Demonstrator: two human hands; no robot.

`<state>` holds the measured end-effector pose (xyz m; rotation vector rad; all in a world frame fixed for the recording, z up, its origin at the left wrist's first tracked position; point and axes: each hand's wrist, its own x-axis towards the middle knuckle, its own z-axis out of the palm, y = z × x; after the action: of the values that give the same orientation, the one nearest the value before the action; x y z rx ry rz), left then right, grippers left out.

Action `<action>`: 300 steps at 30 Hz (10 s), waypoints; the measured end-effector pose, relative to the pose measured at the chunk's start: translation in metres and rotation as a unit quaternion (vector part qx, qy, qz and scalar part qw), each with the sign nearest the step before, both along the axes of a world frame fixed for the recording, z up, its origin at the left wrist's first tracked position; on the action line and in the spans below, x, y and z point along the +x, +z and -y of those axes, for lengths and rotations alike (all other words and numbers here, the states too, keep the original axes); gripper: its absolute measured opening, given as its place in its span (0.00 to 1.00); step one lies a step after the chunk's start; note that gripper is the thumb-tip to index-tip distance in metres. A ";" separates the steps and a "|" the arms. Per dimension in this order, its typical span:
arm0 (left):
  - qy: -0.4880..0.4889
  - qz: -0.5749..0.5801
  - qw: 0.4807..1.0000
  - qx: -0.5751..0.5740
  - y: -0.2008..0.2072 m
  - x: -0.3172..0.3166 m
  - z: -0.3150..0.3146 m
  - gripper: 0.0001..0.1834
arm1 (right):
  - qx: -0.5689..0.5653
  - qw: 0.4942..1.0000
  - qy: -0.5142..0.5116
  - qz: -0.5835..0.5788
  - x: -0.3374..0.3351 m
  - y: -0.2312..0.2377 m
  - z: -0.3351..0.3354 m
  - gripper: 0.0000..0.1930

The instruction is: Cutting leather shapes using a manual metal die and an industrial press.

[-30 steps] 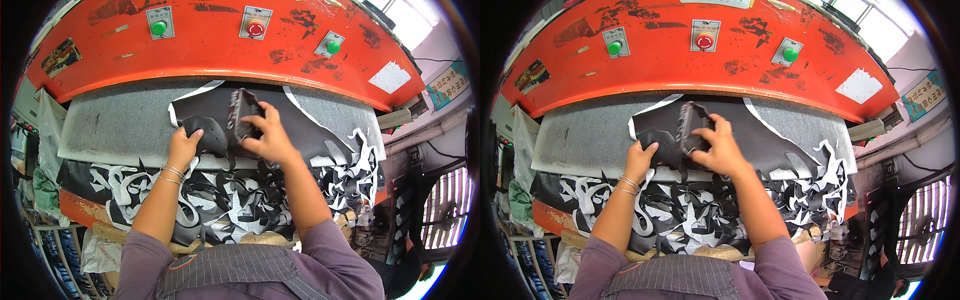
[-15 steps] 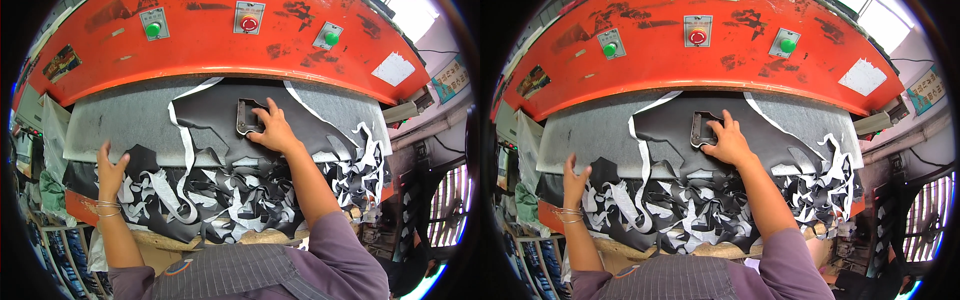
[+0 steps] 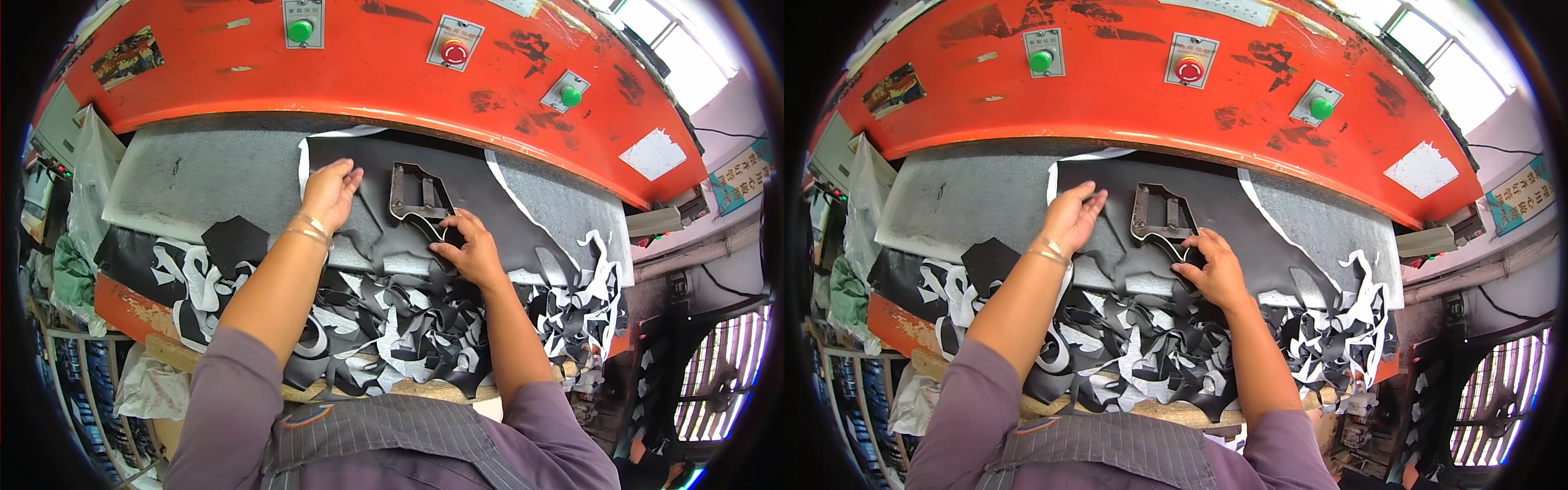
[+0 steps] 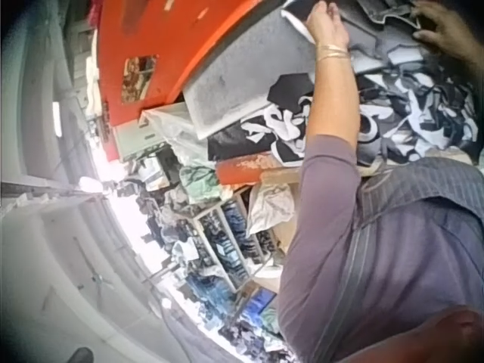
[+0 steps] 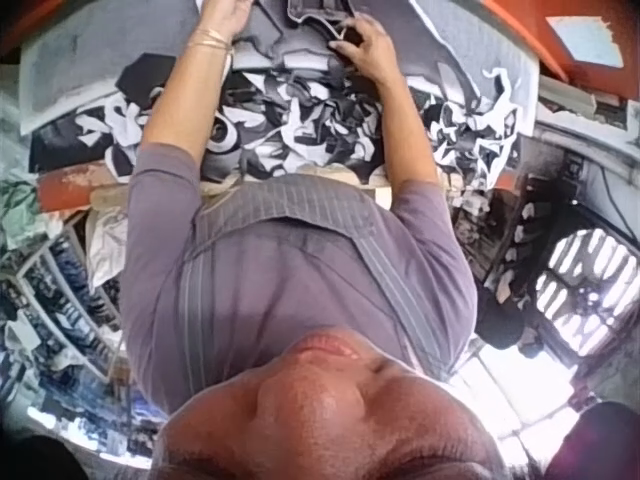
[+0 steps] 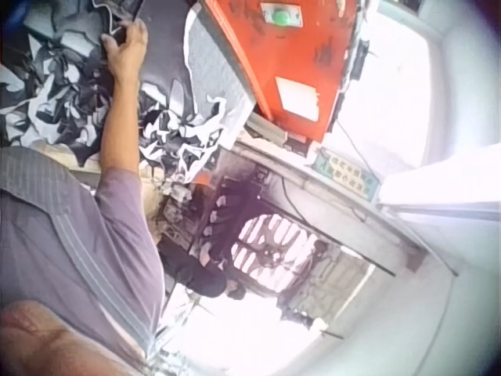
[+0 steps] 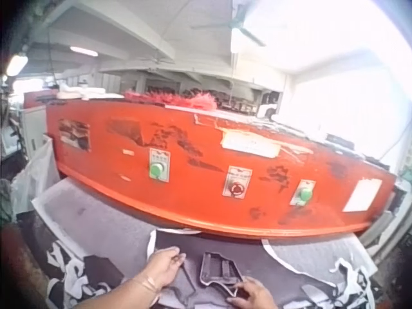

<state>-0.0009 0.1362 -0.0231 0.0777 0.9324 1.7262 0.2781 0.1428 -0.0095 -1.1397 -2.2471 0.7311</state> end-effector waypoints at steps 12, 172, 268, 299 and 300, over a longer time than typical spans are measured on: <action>-0.168 -0.614 0.771 -0.025 -0.012 0.006 0.069 0.28 | 0.024 0.998 0.053 0.015 -0.017 -0.009 -0.011 0.21; -0.129 -0.739 0.653 0.104 -0.023 0.148 0.061 0.18 | 0.147 0.980 0.033 0.132 0.100 -0.019 -0.032 0.44; -0.297 -0.678 0.672 0.002 0.015 0.269 0.020 0.40 | 0.008 0.959 0.212 0.186 0.203 0.032 -0.123 0.36; -0.177 -0.798 0.576 -0.008 -0.024 0.310 -0.028 0.45 | 0.042 0.994 0.078 0.055 0.272 -0.023 -0.146 0.37; -0.169 -0.806 0.567 -0.008 -0.024 0.310 -0.027 0.46 | 0.040 0.995 0.079 0.052 0.271 -0.022 -0.146 0.37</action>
<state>0.3093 0.1636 -0.0470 1.9578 1.9639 0.8507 0.5486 0.2884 -0.0317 -0.9925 -2.4527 0.6476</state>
